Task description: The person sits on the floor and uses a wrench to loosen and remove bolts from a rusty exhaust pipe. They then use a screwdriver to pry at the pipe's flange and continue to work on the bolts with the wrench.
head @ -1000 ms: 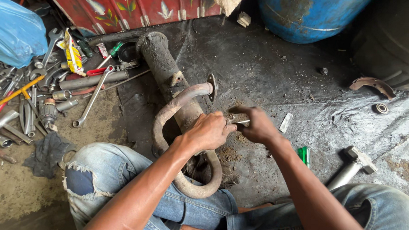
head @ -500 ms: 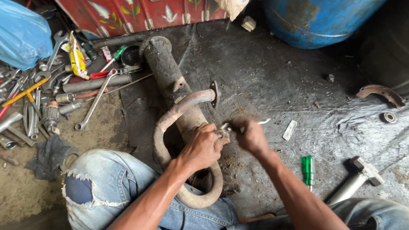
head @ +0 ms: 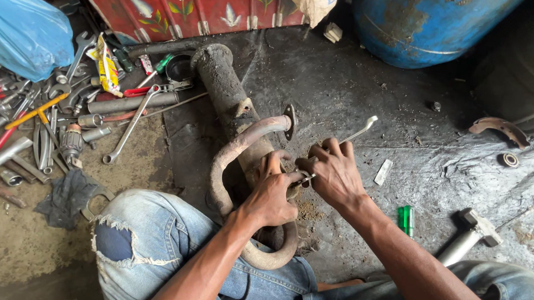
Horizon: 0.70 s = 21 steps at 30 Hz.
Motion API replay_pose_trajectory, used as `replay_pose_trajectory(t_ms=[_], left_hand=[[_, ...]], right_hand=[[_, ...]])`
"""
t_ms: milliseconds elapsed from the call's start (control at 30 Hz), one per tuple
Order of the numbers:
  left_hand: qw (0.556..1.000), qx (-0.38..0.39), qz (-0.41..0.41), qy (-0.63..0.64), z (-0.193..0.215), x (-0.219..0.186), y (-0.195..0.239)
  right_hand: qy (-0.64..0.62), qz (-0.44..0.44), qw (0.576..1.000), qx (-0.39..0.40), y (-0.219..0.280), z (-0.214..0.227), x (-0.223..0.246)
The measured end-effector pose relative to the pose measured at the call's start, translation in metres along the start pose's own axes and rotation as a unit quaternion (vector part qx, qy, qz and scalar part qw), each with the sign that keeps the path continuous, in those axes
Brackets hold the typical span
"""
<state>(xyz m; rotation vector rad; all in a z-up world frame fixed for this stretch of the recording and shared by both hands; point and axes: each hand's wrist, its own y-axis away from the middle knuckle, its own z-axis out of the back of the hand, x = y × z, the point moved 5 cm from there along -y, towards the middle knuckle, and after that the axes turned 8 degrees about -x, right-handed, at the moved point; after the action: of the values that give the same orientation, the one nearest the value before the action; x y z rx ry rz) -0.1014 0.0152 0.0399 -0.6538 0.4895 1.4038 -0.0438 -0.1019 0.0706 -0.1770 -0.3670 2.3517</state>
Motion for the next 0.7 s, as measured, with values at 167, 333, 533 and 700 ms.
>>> replay_pose_trajectory(t_ms=[167,333,533,700], left_hand=[[1.000,-0.009,0.003,0.021,0.002,0.002,0.000],[1.000,-0.013,0.010,0.012,-0.006,0.015,-0.001],[0.997,-0.040,-0.055,0.022,-0.018,0.016,-0.001],[0.997,-0.027,-0.068,-0.014,-0.016,0.009,-0.002]], right_hand=[[0.021,0.024,0.993,0.115,-0.010,-0.003,0.006],[0.065,0.064,0.979,0.183,-0.022,0.003,0.011],[0.032,0.027,0.985,0.165,-0.012,-0.005,0.007],[-0.017,0.018,0.992,0.124,-0.007,-0.006,0.007]])
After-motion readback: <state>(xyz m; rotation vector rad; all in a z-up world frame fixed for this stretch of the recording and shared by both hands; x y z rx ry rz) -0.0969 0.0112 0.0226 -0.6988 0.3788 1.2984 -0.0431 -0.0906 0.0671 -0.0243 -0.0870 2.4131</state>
